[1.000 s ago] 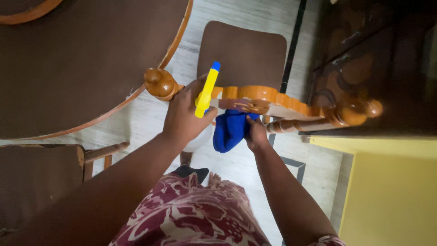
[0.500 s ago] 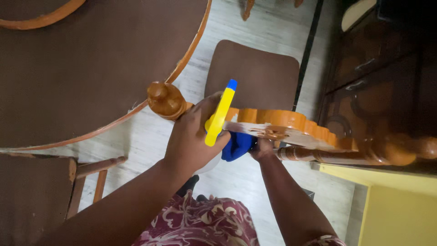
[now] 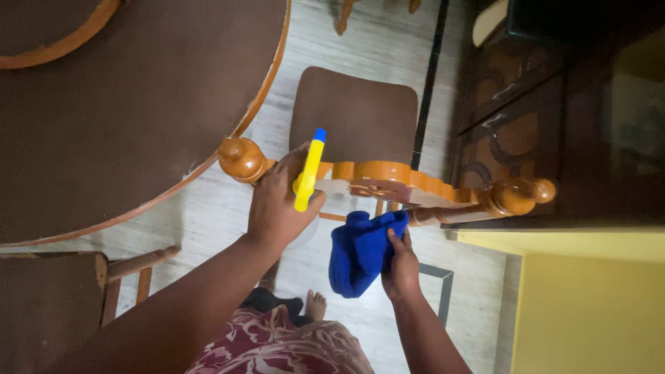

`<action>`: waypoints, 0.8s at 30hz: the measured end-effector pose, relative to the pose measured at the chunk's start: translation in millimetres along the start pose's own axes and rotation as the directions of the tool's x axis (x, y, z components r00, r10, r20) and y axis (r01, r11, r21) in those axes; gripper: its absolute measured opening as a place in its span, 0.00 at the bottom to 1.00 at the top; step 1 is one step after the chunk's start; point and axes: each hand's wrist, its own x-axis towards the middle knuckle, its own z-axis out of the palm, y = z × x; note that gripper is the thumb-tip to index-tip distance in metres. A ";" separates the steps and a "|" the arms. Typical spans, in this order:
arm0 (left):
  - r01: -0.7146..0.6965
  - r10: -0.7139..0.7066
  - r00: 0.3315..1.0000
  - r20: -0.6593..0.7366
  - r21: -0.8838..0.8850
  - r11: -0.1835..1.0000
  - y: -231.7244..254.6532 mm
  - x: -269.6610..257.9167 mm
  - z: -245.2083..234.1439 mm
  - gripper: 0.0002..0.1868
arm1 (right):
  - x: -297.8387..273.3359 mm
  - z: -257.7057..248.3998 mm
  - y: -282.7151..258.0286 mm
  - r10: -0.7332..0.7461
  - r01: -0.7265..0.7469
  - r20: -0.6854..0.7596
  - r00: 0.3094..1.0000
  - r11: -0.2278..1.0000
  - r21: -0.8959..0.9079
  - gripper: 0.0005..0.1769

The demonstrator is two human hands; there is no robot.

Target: The person cleans a wooden chair and a wooden door using a spray bottle and a blue cloth. They spray the chair back and wipe it, then move to the door, spray it, and wipe the surface.

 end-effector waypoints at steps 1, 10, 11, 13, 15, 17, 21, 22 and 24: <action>0.003 -0.003 1.000 0.002 -0.004 1.000 -0.6 -1.1 0.1 0.37 | -16.9 6.8 -8.3 -0.005 0.005 -0.001 1.000 0.999 0.033 0.30; 0.016 -0.015 1.000 -0.026 0.065 0.998 -0.1 -3.6 4.8 0.39 | -36.3 37.7 -57.1 -0.127 0.126 -0.004 0.992 0.978 0.164 0.28; 0.017 -0.015 1.000 -0.027 0.075 0.997 -0.4 -4.4 6.0 0.39 | -29.8 37.7 -56.7 -0.140 0.141 -0.020 0.990 0.977 0.161 0.27; 0.024 -0.021 0.999 -0.031 0.085 0.996 -1.2 -6.0 8.2 0.39 | -14.8 36.8 -53.4 -0.162 0.168 -0.052 0.985 0.974 0.150 0.27; 0.035 -0.032 0.999 -0.037 0.088 0.996 -1.5 -6.7 8.8 0.38 | -3.2 31.0 -50.3 -0.136 0.142 -0.045 0.990 0.977 0.157 0.27; 0.034 -0.032 0.999 -0.033 0.075 0.997 -1.6 -5.7 8.6 0.38 | 9.0 23.8 -44.9 -0.109 0.114 -0.042 0.993 0.979 0.167 0.28; 0.056 -0.056 0.998 0.003 0.041 0.998 -3.5 -5.5 6.5 0.41 | 47.8 5.6 -23.6 -0.014 0.026 -0.058 0.998 0.978 0.207 0.28; 0.045 -0.046 0.999 0.008 0.044 0.998 -4.6 -6.2 6.4 0.42 | 57.5 -3.2 -15.9 0.023 -0.008 -0.068 0.997 0.976 0.218 0.28; 0.020 -0.021 1.000 0.015 0.050 0.999 -6.7 -3.7 7.1 0.44 | 79.7 -22.6 -0.9 0.038 -0.028 -0.043 0.998 0.978 0.207 0.29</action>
